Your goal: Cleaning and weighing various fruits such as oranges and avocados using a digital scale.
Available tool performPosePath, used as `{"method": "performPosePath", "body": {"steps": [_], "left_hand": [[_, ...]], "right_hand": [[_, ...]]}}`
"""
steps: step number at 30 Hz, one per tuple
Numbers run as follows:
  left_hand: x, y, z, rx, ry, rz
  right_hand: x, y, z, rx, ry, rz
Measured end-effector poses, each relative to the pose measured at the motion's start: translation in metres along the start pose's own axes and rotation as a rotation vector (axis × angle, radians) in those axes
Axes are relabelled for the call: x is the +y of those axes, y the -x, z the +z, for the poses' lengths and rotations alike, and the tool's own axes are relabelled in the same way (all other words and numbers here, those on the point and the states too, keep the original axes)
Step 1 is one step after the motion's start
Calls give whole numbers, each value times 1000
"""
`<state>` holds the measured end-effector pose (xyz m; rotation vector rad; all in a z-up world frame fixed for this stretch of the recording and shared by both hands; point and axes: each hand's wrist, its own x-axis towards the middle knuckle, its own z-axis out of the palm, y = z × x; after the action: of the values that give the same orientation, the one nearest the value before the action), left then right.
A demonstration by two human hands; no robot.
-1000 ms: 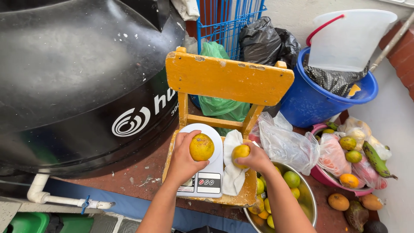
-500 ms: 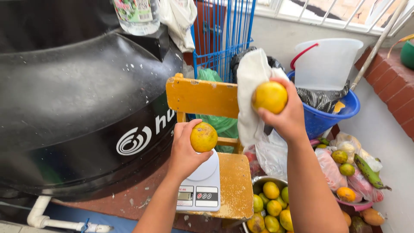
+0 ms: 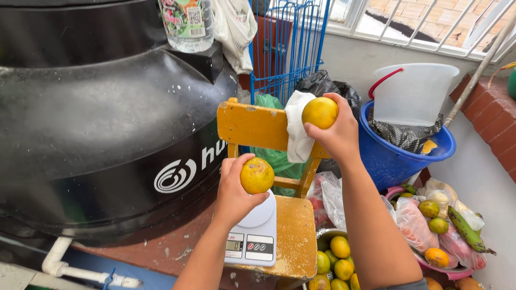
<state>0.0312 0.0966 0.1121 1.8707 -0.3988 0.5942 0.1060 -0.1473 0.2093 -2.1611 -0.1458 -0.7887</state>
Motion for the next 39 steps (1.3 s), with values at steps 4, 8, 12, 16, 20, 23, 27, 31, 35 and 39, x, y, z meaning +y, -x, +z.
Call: {"method": "performPosePath", "body": {"steps": [4, 8, 12, 16, 20, 23, 27, 31, 35, 39], "left_hand": [[-18, 10, -6, 28, -23, -98], [-65, 36, -13, 74, 84, -240], [-110, 71, -15, 119, 483, -593], [-136, 94, -7, 160, 590, -780], [-146, 98, 0, 170, 670, -846], [-149, 99, 7, 179, 763, -861], [-153, 95, 21, 150, 806, -873], [-150, 95, 26, 118, 827, -858], [-139, 95, 12, 156, 751, -836], [-122, 94, -12, 186, 647, -748]], "right_hand": [[-7, 65, 0, 63, -48, -219], [42, 127, 27, -155, -414, -132], [135, 185, 74, -437, -738, 389], [154, 219, 87, -509, -973, 866], [153, 228, 88, -535, -966, 968], [151, 231, 84, -534, -1019, 946], [162, 230, 74, -514, -1019, 917], [165, 233, 65, -516, -997, 924], [157, 233, 56, -455, -1016, 910], [149, 228, 33, -442, -1005, 885]]}}
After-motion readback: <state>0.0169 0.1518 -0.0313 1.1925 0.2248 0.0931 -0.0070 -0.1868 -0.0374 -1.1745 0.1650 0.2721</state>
